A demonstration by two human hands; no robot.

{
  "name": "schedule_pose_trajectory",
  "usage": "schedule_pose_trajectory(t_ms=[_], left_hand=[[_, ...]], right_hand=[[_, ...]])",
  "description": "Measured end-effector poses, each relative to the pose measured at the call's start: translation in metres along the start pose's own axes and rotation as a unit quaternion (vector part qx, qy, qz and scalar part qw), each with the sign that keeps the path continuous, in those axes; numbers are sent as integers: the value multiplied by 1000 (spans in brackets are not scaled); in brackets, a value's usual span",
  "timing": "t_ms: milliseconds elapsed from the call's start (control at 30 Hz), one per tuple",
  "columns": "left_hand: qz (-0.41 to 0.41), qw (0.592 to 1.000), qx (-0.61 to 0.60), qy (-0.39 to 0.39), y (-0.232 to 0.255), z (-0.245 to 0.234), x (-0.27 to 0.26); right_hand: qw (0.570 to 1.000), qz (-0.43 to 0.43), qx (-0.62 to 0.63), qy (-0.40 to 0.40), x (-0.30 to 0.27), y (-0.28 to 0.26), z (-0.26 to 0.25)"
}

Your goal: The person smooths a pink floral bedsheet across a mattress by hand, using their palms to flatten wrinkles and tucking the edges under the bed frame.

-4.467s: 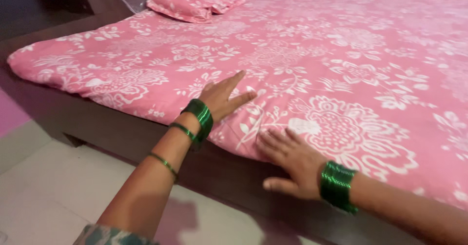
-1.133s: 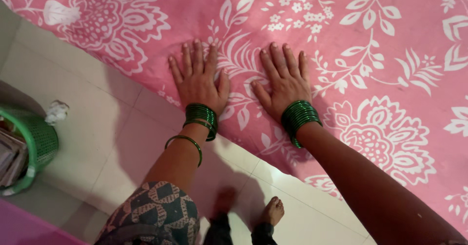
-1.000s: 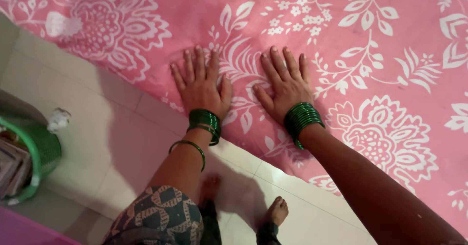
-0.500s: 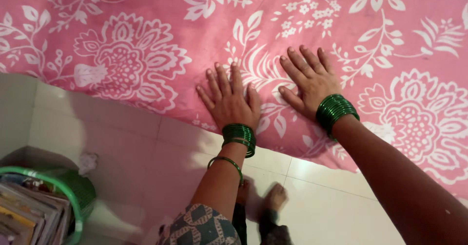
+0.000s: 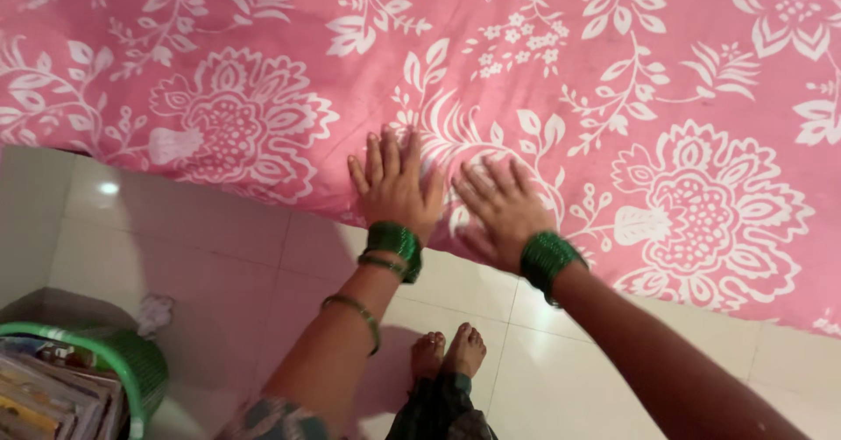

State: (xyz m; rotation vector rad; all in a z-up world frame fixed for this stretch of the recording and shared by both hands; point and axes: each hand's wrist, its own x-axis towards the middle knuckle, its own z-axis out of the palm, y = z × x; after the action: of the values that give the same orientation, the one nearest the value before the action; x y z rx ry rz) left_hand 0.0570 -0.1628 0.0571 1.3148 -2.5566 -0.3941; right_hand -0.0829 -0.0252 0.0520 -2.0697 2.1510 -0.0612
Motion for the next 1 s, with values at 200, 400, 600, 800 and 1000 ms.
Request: schedule_pose_trajectory(t_ms=[200,400,600,800,1000], left_hand=[[173,981,5,-92,-49,-44,-17],[263,931,55,-248,-59,-62,-4],[290,901,145,-287,-61,-43,7],[348,910,138,-178,-75,-28,7],[311,903,102,-277,-67,-41,23]], right_hand=[[987,-98,117,-43,-43,-53,-17],[992,12,118,32,-1,-22,-16],[992,91,69,52,18,-60,3],[989,-16,142,45,-18,-83,-7],[961,-120,234,-85,-41,-116,8]])
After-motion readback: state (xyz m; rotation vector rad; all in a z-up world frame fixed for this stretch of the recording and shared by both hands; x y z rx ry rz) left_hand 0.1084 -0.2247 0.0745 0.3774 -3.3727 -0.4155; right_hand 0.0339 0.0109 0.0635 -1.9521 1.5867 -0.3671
